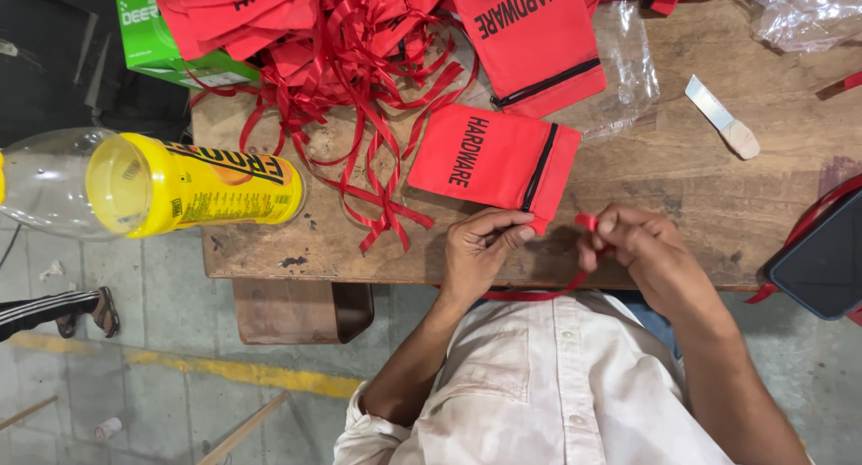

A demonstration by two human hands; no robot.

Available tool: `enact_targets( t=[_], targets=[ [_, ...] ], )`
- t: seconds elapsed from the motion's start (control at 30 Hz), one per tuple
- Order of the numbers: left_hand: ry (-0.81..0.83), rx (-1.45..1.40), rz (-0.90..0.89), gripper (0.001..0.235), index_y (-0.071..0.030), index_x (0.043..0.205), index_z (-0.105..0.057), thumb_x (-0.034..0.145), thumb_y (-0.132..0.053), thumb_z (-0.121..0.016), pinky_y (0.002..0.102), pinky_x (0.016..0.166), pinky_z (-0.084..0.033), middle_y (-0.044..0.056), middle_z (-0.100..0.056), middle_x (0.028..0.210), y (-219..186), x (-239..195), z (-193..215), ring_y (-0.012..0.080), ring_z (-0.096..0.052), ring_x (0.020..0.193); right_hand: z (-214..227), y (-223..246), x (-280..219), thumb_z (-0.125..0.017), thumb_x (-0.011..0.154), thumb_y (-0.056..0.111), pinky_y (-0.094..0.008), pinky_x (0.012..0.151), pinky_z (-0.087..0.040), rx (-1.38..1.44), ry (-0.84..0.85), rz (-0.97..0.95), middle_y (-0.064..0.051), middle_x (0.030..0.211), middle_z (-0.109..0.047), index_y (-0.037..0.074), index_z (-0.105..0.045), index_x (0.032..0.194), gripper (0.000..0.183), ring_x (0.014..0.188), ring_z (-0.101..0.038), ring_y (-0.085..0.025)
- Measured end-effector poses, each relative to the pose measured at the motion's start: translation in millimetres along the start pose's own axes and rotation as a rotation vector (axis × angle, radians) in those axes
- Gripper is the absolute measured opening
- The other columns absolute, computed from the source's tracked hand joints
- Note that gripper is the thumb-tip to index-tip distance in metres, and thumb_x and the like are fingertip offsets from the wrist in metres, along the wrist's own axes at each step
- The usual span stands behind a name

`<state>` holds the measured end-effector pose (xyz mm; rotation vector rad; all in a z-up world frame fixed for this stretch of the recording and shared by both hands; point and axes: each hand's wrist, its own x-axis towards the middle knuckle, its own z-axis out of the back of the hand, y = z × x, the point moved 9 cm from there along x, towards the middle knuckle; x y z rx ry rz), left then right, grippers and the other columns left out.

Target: Tying red ribbons onto red fabric pouches labeled 'HARDWARE'.

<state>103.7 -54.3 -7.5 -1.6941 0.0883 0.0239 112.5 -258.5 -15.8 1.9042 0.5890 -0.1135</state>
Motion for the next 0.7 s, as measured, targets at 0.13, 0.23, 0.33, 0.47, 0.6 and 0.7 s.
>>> enact_targets(
  t=[0.13, 0.23, 0.33, 0.47, 0.6, 0.7],
  targets=[
    [0.002, 0.019, 0.057, 0.020, 0.001, 0.112, -0.077, 0.094, -0.007, -0.078, 0.021, 0.073, -0.054, 0.006, -0.075, 0.101, 5.3, -0.3, -0.3, 0.0064, -0.067, 0.086, -8.7, -17.5, -7.8, -0.056, 0.100, 0.020, -0.032, 0.073, -0.048, -0.058, 0.083, -0.147, -0.008, 0.081, -0.066, 0.002, -0.062, 0.088, 0.022, 0.077, -0.063, -0.017],
    [0.018, 0.025, 0.054, 0.020, 0.000, 0.113, -0.076, 0.094, -0.008, -0.078, 0.022, 0.074, -0.056, 0.005, -0.075, 0.101, 1.4, 0.3, -1.7, 0.0066, -0.069, 0.087, -15.6, -31.3, -7.3, -0.056, 0.100, 0.020, -0.033, 0.071, -0.051, -0.014, 0.099, -0.274, -0.008, 0.080, -0.065, 0.003, -0.061, 0.088, 0.022, 0.076, -0.064, -0.017],
    [0.028, -0.005, 0.063, 0.022, 0.000, 0.114, -0.076, 0.094, -0.009, -0.078, 0.022, 0.075, -0.056, 0.005, -0.075, 0.102, 6.1, -1.3, -1.7, 0.0069, -0.068, 0.087, -22.8, -27.5, -5.2, -0.055, 0.099, 0.018, -0.032, 0.070, -0.051, 0.025, 0.112, -0.262, -0.006, 0.082, -0.064, 0.003, -0.062, 0.089, 0.019, 0.076, -0.064, -0.016],
    [0.040, 0.003, 0.034, 0.022, 0.000, 0.114, -0.076, 0.094, -0.009, -0.077, 0.022, 0.079, -0.057, 0.005, -0.075, 0.104, 0.3, -0.4, -2.0, 0.0074, -0.069, 0.092, -21.5, -30.2, 0.4, -0.056, 0.099, 0.017, -0.031, 0.070, -0.049, 0.048, 0.120, -0.232, -0.007, 0.082, -0.065, 0.003, -0.061, 0.089, 0.018, 0.075, -0.063, -0.016],
    [0.051, 0.009, 0.052, 0.021, 0.000, 0.114, -0.076, 0.094, -0.009, -0.077, 0.023, 0.080, -0.057, 0.006, -0.075, 0.105, 0.6, -0.1, -3.0, 0.0079, -0.070, 0.092, -18.6, -33.8, 4.4, -0.057, 0.099, 0.016, -0.031, 0.067, -0.049, 0.071, 0.136, -0.241, -0.007, 0.081, -0.064, 0.002, -0.061, 0.089, 0.018, 0.073, -0.063, -0.016],
    [0.056, 0.016, 0.055, 0.021, -0.001, 0.113, -0.076, 0.094, -0.008, -0.077, 0.023, 0.079, -0.057, 0.006, -0.075, 0.105, 1.8, 0.7, -3.1, 0.0078, -0.070, 0.092, -18.0, -35.6, 7.7, -0.057, 0.099, 0.015, -0.031, 0.065, -0.050, 0.060, 0.143, -0.259, -0.008, 0.079, -0.065, 0.001, -0.062, 0.089, 0.018, 0.070, -0.063, -0.016]
  ],
)
